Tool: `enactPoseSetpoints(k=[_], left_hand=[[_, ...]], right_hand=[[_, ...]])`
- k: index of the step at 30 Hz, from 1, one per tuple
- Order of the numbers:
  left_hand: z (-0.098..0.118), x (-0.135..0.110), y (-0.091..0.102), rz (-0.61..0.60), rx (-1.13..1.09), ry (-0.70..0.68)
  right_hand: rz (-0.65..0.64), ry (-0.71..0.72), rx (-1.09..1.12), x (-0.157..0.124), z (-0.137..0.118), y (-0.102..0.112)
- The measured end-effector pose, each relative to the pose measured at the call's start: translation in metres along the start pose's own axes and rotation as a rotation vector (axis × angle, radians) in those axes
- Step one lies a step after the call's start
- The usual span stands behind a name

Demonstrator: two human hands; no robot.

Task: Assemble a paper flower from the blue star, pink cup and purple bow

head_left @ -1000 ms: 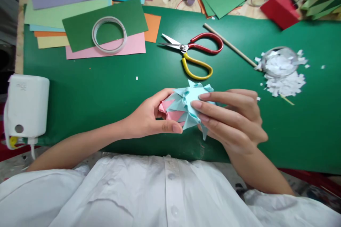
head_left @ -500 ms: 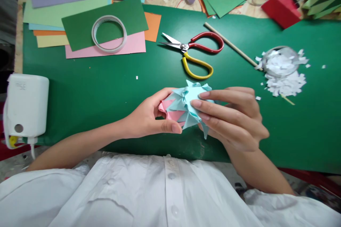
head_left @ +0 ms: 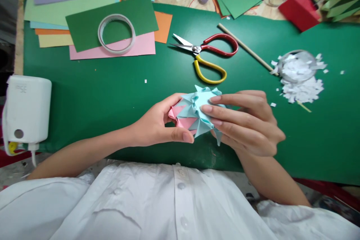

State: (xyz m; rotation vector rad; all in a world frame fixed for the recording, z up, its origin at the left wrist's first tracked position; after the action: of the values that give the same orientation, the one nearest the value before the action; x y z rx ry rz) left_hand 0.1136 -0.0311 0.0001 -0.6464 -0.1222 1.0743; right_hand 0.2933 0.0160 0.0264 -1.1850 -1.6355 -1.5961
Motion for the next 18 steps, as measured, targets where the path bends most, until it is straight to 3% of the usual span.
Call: enactPoseSetpoints(k=[18], left_hand=[[0.0051,-0.0008,-0.0045,-0.007,0.031,-0.020]], right_hand=[[-0.007,-0.020,-0.005,0.0017,0.0051,-0.0048]])
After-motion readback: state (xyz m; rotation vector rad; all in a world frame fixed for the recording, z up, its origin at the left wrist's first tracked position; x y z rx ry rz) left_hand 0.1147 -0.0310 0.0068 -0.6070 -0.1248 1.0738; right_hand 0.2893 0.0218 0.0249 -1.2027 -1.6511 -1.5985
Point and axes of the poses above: each hand's wrist, its own x-axis towards the middle knuckle, its own y-axis out of the back of the hand, z = x × y, the point moved 3 cm from there along x, towards the middle knuckle, and after that the axes turned 2 degrees about -x, right-handed, at the moved point
